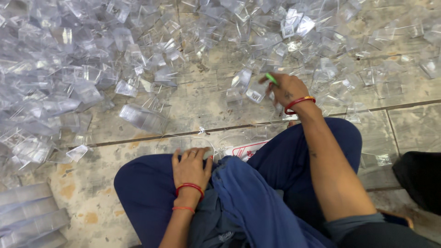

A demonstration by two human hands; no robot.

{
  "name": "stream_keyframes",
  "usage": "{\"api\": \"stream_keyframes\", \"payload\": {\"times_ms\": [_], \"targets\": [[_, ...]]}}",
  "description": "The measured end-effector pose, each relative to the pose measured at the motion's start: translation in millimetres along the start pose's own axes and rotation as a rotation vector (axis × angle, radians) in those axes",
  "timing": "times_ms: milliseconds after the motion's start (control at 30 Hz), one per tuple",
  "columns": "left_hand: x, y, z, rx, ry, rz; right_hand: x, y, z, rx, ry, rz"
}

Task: The person sits on the floor among large piles of clear plastic cups and trims the rim off each cup using a small green-handled blade, working one cup at a time and setting trimmed cups aside.

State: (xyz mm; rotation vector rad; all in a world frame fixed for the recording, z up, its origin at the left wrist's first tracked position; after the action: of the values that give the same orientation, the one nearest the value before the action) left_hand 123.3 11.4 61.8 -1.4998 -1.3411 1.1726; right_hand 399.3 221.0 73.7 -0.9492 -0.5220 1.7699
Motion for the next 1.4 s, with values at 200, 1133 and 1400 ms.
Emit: {"api": "stream_keyframes", "payload": {"times_ms": [200, 1133, 1400], "targets": [[23, 36, -9, 0.106, -0.074, 0.160, -15, -91, -52, 0.198, -0.206, -0.977], [88, 118, 59, 0.005, -0.634, 0.751, 39, -63, -1, 0.684, -0.238, -0.103], [90, 101, 57, -0.073, -0.594, 0.784, -15, -75, -97, -0.353, 0.078, 0.160]]}}
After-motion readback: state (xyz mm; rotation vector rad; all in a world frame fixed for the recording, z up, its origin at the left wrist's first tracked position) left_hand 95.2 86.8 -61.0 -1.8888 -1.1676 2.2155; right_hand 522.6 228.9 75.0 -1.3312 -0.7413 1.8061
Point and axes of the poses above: each hand's wrist, its own x-axis towards the middle knuckle, its own y-axis out of the palm, z = x × y, the point moved 10 cm from there along x, towards the middle knuckle, and after that the axes turned 5 degrees about z, right-handed, at the moved point
